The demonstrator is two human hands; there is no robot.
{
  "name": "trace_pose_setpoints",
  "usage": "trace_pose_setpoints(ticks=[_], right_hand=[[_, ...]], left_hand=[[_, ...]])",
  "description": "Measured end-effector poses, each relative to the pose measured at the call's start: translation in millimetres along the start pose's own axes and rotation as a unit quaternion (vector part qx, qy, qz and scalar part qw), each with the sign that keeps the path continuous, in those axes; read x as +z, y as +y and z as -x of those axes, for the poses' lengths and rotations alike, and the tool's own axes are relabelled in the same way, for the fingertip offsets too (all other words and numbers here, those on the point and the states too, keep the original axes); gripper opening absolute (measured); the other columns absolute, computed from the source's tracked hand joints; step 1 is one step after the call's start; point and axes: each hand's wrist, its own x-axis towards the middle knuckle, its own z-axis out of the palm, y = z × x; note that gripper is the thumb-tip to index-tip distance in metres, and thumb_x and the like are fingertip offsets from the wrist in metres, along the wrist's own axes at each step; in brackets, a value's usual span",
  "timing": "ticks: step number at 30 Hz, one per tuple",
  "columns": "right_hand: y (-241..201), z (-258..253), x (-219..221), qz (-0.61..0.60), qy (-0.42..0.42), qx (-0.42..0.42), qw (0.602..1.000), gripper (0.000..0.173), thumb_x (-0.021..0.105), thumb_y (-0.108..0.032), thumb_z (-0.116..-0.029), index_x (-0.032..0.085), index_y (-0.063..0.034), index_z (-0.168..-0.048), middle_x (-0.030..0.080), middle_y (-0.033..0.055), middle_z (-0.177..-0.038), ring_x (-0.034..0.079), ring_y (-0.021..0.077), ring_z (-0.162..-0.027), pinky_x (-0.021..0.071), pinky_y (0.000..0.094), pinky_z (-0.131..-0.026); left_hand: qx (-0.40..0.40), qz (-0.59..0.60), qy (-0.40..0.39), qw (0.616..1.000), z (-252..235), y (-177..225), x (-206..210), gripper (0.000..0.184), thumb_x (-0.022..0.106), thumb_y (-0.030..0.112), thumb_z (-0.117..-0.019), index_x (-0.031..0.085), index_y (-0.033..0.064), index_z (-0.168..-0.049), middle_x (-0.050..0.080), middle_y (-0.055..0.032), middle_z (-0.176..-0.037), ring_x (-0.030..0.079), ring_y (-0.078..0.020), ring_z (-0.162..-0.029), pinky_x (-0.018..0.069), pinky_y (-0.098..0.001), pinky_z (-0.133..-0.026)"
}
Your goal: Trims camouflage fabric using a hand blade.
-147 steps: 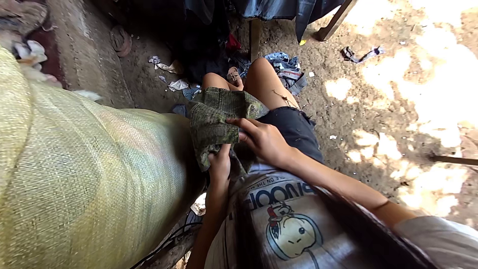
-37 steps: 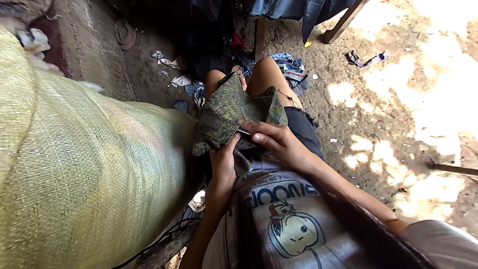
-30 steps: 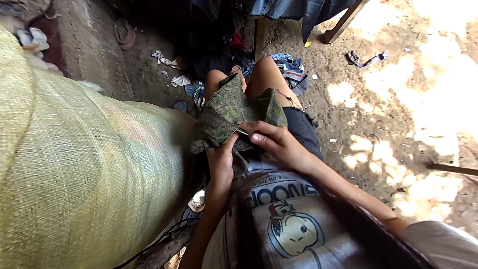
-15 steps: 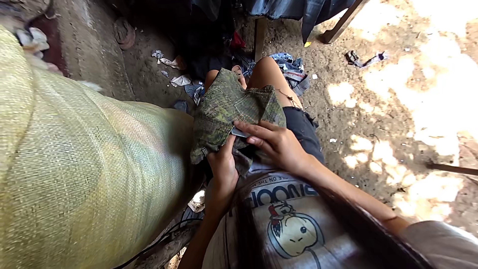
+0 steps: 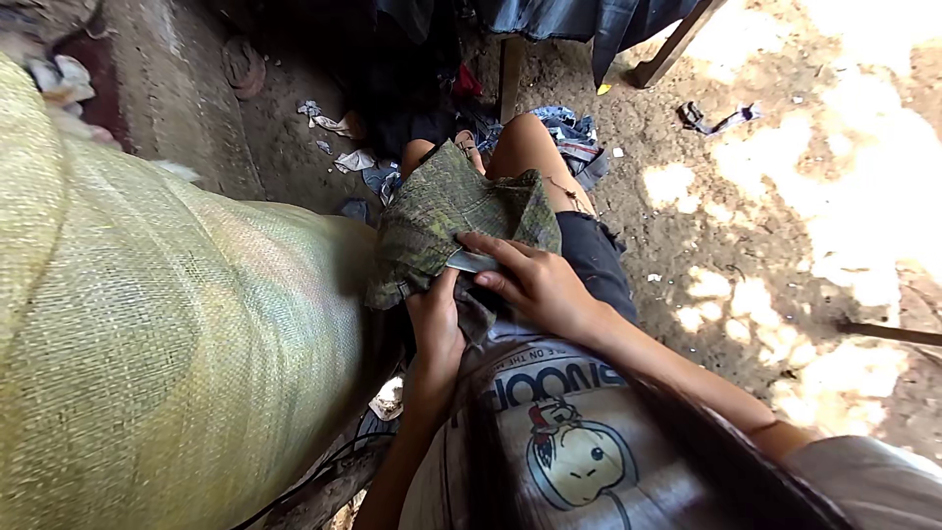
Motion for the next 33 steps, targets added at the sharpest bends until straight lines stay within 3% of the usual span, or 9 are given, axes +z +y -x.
trace_pose_setpoints(ticks=[15, 20, 22, 23, 24, 26, 28, 30, 33], right_hand=[[-7, 0, -4, 0.007, 0.036, 0.011, 0.999, 0.053, 0.054, -0.04, -0.1028, 0.055, -0.0066, -0.144, 0.066, 0.007, -0.081, 0.055, 0.0184, -0.053, 0.0444, 0.0368, -0.045], [-2, 4, -1, 0.006, 0.037, -0.003, 0.999, 0.042, 0.051, -0.037, -0.1046, 0.064, -0.0151, -0.139, 0.062, 0.0075, -0.081, 0.057, 0.0192, -0.055, 0.0446, 0.0366, -0.044], [1, 1, -1, -0.064, 0.026, 0.008, 0.998, 0.037, 0.05, -0.032, -0.1055, 0.069, -0.0149, -0.133, 0.066, 0.0054, -0.087, 0.062, 0.0146, -0.065, 0.0501, 0.0343, -0.053], [2, -1, -4, -0.133, 0.002, 0.029, 0.991, 0.035, 0.049, -0.028, -0.1068, 0.07, -0.0121, -0.13, 0.071, 0.0038, -0.099, 0.066, 0.0099, -0.076, 0.0547, 0.0311, -0.065], [3, -3, -8, -0.216, -0.027, 0.062, 0.974, 0.032, 0.047, -0.025, -0.1079, 0.069, -0.0104, -0.126, 0.072, -0.0009, -0.107, 0.064, 0.0019, -0.082, 0.0538, 0.023, -0.073], [3, -6, -10, -0.376, -0.051, 0.147, 0.913, 0.026, 0.045, -0.022, -0.1076, 0.067, -0.0125, -0.116, 0.058, -0.0082, -0.077, 0.049, -0.0032, -0.061, 0.041, 0.0148, -0.056], [5, -8, -11, -0.445, -0.071, 0.18, 0.875, 0.022, 0.043, -0.023, -0.1071, 0.064, -0.0173, -0.109, 0.046, -0.0101, -0.063, 0.042, -0.0022, -0.052, 0.0352, 0.0147, -0.048], [4, -8, -11, -0.429, -0.06, 0.158, 0.887, 0.02, 0.045, -0.021, -0.1068, 0.064, -0.0156, -0.108, 0.047, -0.0093, -0.064, 0.042, -0.0021, -0.053, 0.0357, 0.0146, -0.05], [4, -7, -11, -0.247, -0.034, 0.069, 0.966, 0.024, 0.053, -0.024, -0.1055, 0.065, -0.01, -0.12, 0.066, -0.0031, -0.086, 0.059, 0.0018, -0.071, 0.0514, 0.0223, -0.064]], left_hand=[[0.056, 0.004, -0.006, 0.998, 11, -11, 2, 0.024, 0.06, -0.011, -0.089, 0.065, 0.0048, -0.106, 0.072, 0.0021, -0.091, 0.07, -0.0046, -0.09, 0.0591, -0.0249, -0.085], [0.058, 0.0, -0.01, 0.998, 11, -14, 1, 0.023, 0.061, -0.01, -0.0891, 0.065, 0.0043, -0.107, 0.073, 0.0018, -0.092, 0.07, -0.0049, -0.091, 0.0589, -0.0251, -0.086], [0.069, -0.013, -0.008, 0.997, 10, -15, 1, 0.023, 0.061, -0.01, -0.0881, 0.067, 0.0046, -0.105, 0.073, 0.0031, -0.091, 0.07, -0.0037, -0.09, 0.059, -0.024, -0.085], [0.072, -0.022, -0.007, 0.997, 9, -15, 1, 0.023, 0.061, -0.01, -0.0878, 0.066, 0.0045, -0.105, 0.073, 0.0036, -0.091, 0.07, -0.0032, -0.09, 0.0591, -0.0238, -0.084], [0.069, -0.029, -0.007, 0.997, 9, -16, 1, 0.024, 0.061, -0.01, -0.0881, 0.066, 0.0043, -0.106, 0.073, 0.0039, -0.091, 0.07, -0.0027, -0.09, 0.059, -0.0235, -0.085], [0.056, -0.052, -0.009, 0.997, 8, -14, 1, 0.024, 0.062, -0.01, -0.0881, 0.064, 0.0051, -0.107, 0.072, 0.0062, -0.09, 0.069, 0.0002, -0.088, 0.0584, -0.0215, -0.083], [0.044, -0.071, -0.015, 0.996, 7, -13, 1, 0.024, 0.065, -0.01, -0.0871, 0.065, 0.0059, -0.105, 0.072, 0.0075, -0.088, 0.069, 0.0015, -0.086, 0.0583, -0.0201, -0.081], [0.029, -0.088, -0.021, 0.996, 6, -9, 1, 0.024, 0.068, -0.009, -0.0874, 0.066, 0.0042, -0.107, 0.072, 0.0059, -0.09, 0.069, 0.0009, -0.089, 0.0578, -0.0202, -0.083], [0.019, -0.082, -0.023, 0.996, 4, -1, 1, 0.028, 0.065, -0.011, -0.0866, 0.065, 0.0044, -0.109, 0.072, 0.0041, -0.093, 0.068, -0.001, -0.091, 0.0579, -0.0212, -0.084]])
